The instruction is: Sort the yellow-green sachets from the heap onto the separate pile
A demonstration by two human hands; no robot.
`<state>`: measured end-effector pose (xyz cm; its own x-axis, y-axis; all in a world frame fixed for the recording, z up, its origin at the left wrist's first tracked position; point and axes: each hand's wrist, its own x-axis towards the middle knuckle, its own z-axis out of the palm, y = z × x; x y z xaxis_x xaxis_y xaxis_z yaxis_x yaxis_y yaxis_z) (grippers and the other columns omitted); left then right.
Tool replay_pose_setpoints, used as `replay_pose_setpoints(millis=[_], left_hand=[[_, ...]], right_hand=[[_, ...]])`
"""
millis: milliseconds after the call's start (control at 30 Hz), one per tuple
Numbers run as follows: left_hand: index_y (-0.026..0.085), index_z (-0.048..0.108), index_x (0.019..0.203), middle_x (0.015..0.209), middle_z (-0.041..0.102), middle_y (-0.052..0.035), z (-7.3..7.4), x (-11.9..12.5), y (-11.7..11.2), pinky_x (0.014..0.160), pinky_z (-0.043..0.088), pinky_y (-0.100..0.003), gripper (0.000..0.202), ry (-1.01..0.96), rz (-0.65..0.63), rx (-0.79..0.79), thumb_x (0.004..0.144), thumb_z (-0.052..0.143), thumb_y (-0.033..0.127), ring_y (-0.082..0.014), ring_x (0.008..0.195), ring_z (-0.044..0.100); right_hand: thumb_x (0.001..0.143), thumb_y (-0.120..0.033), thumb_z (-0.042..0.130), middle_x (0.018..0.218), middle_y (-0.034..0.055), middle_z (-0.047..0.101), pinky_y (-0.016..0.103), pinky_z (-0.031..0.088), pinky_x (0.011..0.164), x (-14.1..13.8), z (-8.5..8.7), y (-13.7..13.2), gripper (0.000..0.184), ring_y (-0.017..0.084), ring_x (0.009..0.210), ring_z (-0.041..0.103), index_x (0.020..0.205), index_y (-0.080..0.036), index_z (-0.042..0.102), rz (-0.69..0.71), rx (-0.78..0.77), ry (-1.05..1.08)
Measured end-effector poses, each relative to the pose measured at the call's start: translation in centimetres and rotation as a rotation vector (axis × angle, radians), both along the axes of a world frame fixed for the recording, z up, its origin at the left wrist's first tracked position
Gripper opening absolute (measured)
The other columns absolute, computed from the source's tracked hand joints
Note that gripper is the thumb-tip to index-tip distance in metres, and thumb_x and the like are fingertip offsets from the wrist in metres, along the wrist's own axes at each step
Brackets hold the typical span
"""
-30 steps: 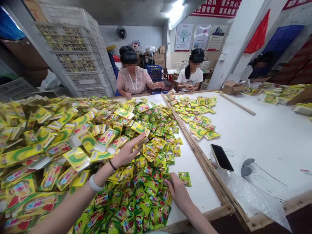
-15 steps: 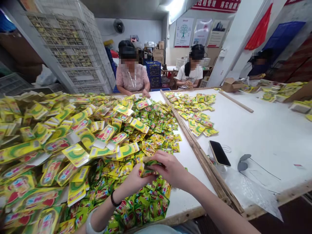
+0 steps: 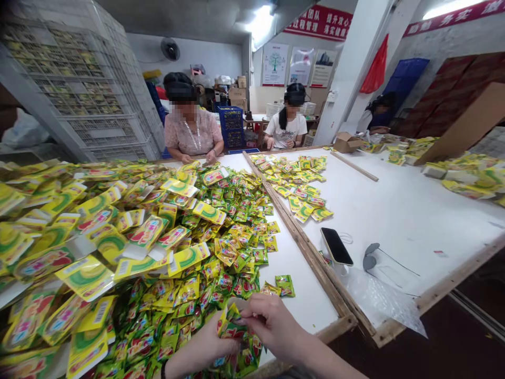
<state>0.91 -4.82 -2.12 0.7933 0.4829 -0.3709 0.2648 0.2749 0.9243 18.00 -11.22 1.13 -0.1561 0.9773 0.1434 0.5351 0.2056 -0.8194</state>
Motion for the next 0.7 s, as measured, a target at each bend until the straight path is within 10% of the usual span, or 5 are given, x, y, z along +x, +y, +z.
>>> replay_pose_setpoints(millis=[233,433,700], left_hand=[[0.021,0.047,0.12,0.107,0.061,-0.0038,-0.3,0.0,-0.8,0.092,0.041,-0.032,0.061,-0.076,-0.102,0.102,0.061,0.06,0.01,-0.0205,0.101,0.054],[0.023,0.044,0.125,0.104,0.062,-0.0027,-1.3,0.3,-0.4,0.095,0.04,-0.035,0.07,-0.082,-0.112,0.058,0.059,0.057,0.005,-0.0205,0.097,0.057],[0.023,0.023,0.139,0.116,0.059,-0.0064,-2.4,0.3,-0.9,0.108,0.027,-0.04,0.088,0.035,-0.134,0.078,0.061,0.06,0.007,-0.0254,0.122,0.043]], right_hand=[[0.086,-0.027,0.049,0.082,0.0053,0.063,0.025,0.044,0.069,-1.2,-0.2,-2.6,0.017,0.017,0.077,0.058,0.083,-0.018,0.063,0.09,-0.157,-0.026],[0.08,-0.037,0.057,0.044,-0.0065,0.046,0.019,0.039,0.038,-1.0,-1.9,-2.5,0.019,0.011,0.037,0.049,0.083,-0.017,0.059,-0.276,-0.423,0.432],[0.089,-0.038,0.044,0.05,-0.0058,0.048,0.014,0.035,0.037,-0.7,-1.0,-3.5,0.027,0.007,0.037,0.047,0.098,-0.02,0.063,0.058,-0.544,0.363]])
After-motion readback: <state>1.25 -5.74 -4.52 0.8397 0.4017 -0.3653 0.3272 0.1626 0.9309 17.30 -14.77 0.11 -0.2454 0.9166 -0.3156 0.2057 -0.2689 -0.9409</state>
